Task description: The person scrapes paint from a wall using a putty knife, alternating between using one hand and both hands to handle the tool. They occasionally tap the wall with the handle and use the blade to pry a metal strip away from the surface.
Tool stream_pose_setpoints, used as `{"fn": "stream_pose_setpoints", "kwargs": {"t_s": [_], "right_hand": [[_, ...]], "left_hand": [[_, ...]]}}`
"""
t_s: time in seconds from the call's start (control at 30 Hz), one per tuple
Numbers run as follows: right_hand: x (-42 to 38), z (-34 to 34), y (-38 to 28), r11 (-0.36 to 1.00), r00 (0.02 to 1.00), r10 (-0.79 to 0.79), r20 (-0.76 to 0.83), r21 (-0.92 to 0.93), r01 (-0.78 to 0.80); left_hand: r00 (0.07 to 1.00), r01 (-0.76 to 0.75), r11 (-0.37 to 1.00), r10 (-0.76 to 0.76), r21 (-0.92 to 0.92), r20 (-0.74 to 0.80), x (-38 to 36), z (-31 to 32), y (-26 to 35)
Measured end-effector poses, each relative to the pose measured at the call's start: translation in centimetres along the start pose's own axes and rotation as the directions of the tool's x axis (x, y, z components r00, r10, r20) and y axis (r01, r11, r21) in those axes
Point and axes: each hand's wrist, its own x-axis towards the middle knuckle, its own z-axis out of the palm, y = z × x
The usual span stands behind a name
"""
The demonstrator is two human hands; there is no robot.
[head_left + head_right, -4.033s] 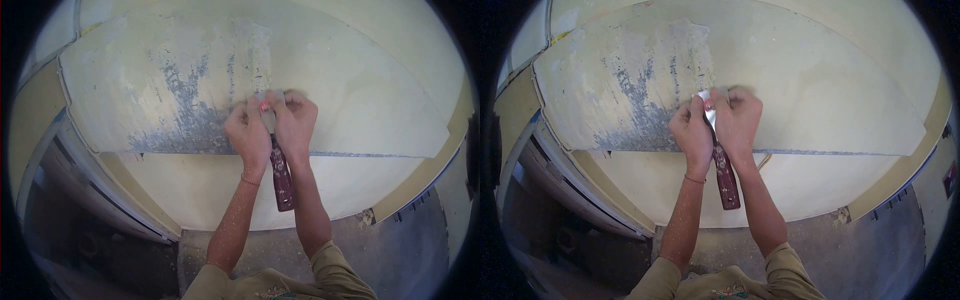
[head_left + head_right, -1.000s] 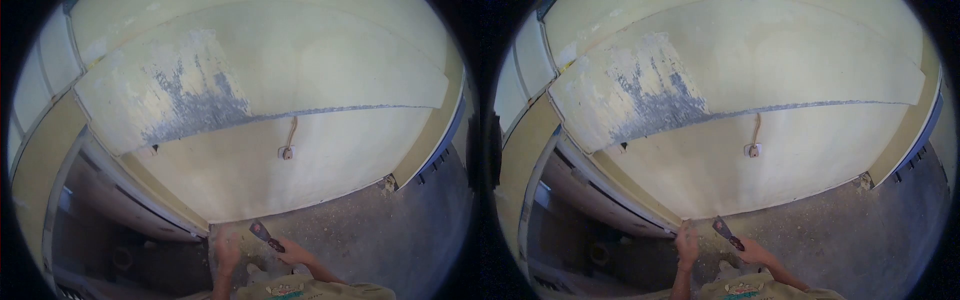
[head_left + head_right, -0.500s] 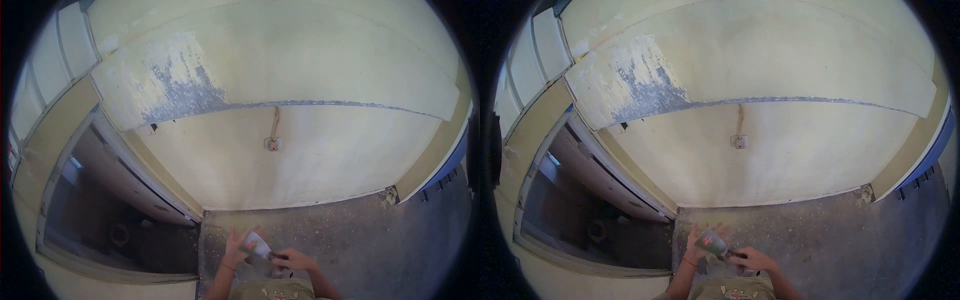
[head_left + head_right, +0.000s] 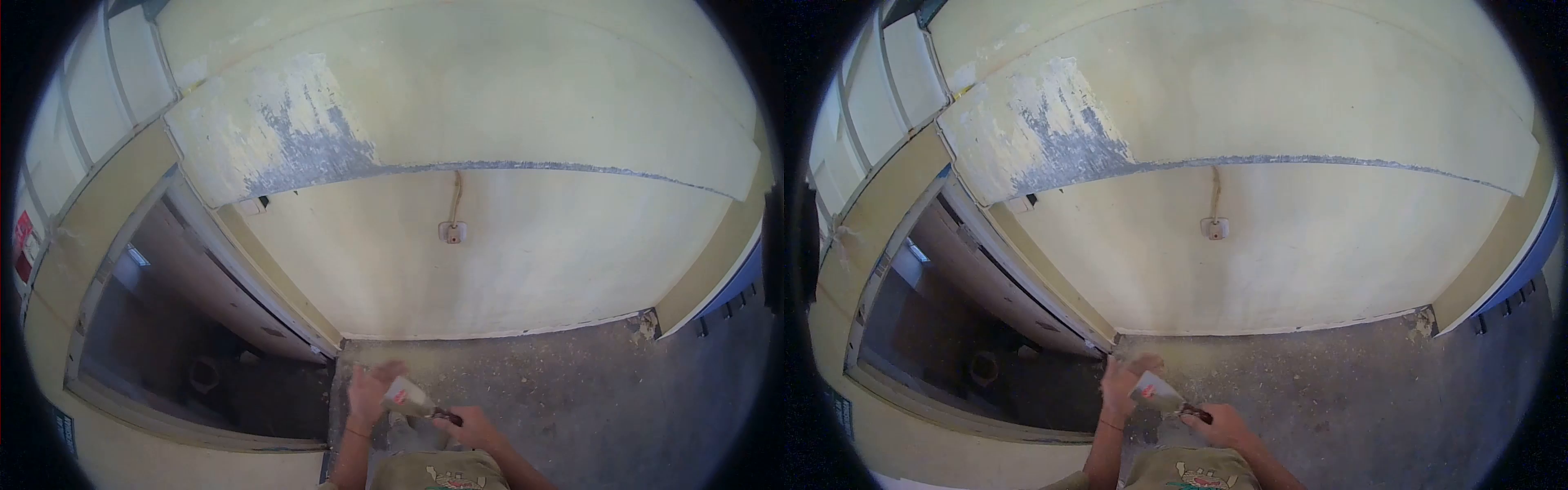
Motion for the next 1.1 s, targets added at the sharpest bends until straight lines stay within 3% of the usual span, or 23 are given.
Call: {"fn": "stream_pose_setpoints", "kwargs": {"t_s": [0.03, 0.07, 0.13, 0.17, 0.23, 0.27, 0.33, 0.37, 0.4, 0.43, 0.47, 0.53, 0.57, 0.63, 0.67, 0.73, 0.8, 0.87, 0.93, 0.97, 1.03, 1.1], "right_hand": [[0.8, 0.4, -0.5, 0.996, 0.999, -0.045, 0.000, -0.081, 0.045], [1.6, 0.6, 0.0, 0.995, 0.999, -0.048, 0.000, -0.083, 0.048], [2.9, 1.6, 1.6, 0.995, 0.986, -0.097, -0.136, 0.019, 0.100], [3.3, 1.4, 2.1, 0.995, 0.986, -0.101, -0.134, 0.010, 0.104], [4.4, 1.3, 3.0, 0.985, 0.963, 0.146, -0.226, -0.057, -0.163], [5.3, 1.8, 4.2, 0.985, 0.963, 0.149, -0.227, -0.053, -0.165], [7.6, 1.5, 4.4, 0.919, 0.961, 0.207, -0.184, 0.374, -0.126], [8.5, 1.7, 4.2, 0.919, 0.960, 0.209, -0.189, 0.374, -0.127], [8.5, 0.5, -0.5, 0.882, 0.977, 0.148, -0.151, 0.468, -0.062], [9.5, -0.4, -4.4, 0.829, 0.988, 0.084, -0.128, 0.559, 0.002], [11.0, -0.6, -6.5, 0.782, 0.989, 0.003, -0.146, 0.617, 0.089], [13.4, -1.1, -10.3, 0.721, 0.981, -0.059, -0.183, 0.673, 0.169], [14.5, -1.8, -12.4, 0.672, 0.976, -0.101, -0.195, 0.710, 0.211], [16.9, -3.0, -14.9, 0.616, 0.967, -0.130, -0.221, 0.746, 0.253], [18.1, -3.4, -15.6, 0.608, 0.952, -0.158, -0.264, 0.734, 0.304], [20.1, -4.2, -16.9, 0.592, 0.932, -0.164, -0.324, 0.723, 0.356], [21.8, -5.1, -17.9, 0.570, 0.894, -0.221, -0.391, 0.691, 0.443], [23.1, -6.0, -19.5, 0.596, 0.893, -0.148, -0.425, 0.683, 0.424], [24.4, -6.8, -20.4, 0.612, 0.888, -0.080, -0.453, 0.681, 0.402], [24.9, -7.2, -20.6, 0.621, 0.876, -0.087, -0.475, 0.662, 0.421], [25.7, -7.7, -20.6, 0.632, 0.863, -0.083, -0.499, 0.643, 0.433], [26.3, -8.2, -20.3, 0.581, 0.847, -0.115, -0.520, 0.656, 0.482]], "left_hand": [[0.982, 0.140, 0.981, -0.155, 0.135, 0.108, -0.3, 1.4, -0.4], [0.982, 0.137, 0.982, -0.152, 0.134, 0.110, -0.7, 2.9, 0.3], [0.931, 0.046, 0.995, -0.076, 0.092, 0.358, -1.7, 6.2, 2.3], [0.930, 0.040, 0.996, -0.068, 0.085, 0.361, -2.1, 6.7, 3.5], [0.922, -0.047, 0.997, 0.065, -0.057, 0.381, -2.5, 6.2, 7.5], [0.923, -0.044, 0.998, 0.061, -0.053, 0.381, -2.1, 5.4, 8.7], [0.764, -0.194, 0.980, 0.125, 0.041, 0.634, -0.8, 4.9, 10.6], [0.761, -0.191, 0.981, 0.122, 0.040, 0.637, 0.0, 5.2, 10.9], [0.870, -0.343, 0.821, 0.094, 0.457, 0.484, 0.5, 7.4, 11.4], [0.934, -0.354, 0.491, 0.144, 0.796, 0.326, 1.7, 9.3, 12.0], [0.934, -0.351, 0.493, 0.127, 0.796, 0.333, 3.3, 10.7, 12.6], [0.677, -0.734, 0.103, 0.190, 0.672, 0.710, 6.4, 12.9, 13.9], [0.675, -0.737, 0.114, 0.176, 0.666, 0.717, 8.0, 13.7, 14.7], [0.472, -0.848, -0.151, 0.220, 0.508, 0.854, 11.0, 14.8, 16.3], [0.472, -0.854, -0.138, 0.204, 0.502, 0.858, 12.5, 15.0, 17.2], [0.372, -0.864, -0.262, 0.241, 0.429, 0.896, 15.8, 14.9, 18.7], [0.348, -0.872, -0.279, 0.228, 0.403, 0.909, 18.6, 15.0, 19.7], [0.320, -0.878, -0.295, 0.223, 0.377, 0.921, 21.0, 15.7, 20.2], [0.177, -0.915, -0.349, 0.107, 0.204, 0.978, 23.2, 16.7, 20.6], [0.178, -0.920, -0.337, 0.094, 0.199, 0.980, 24.1, 17.5, 20.8], [0.029, -0.973, -0.231, -0.082, 0.010, 0.996, 25.7, 19.5, 20.7], [-0.015, -0.983, -0.182, -0.132, -0.039, 0.991, 27.3, 21.0, 19.7]]}}
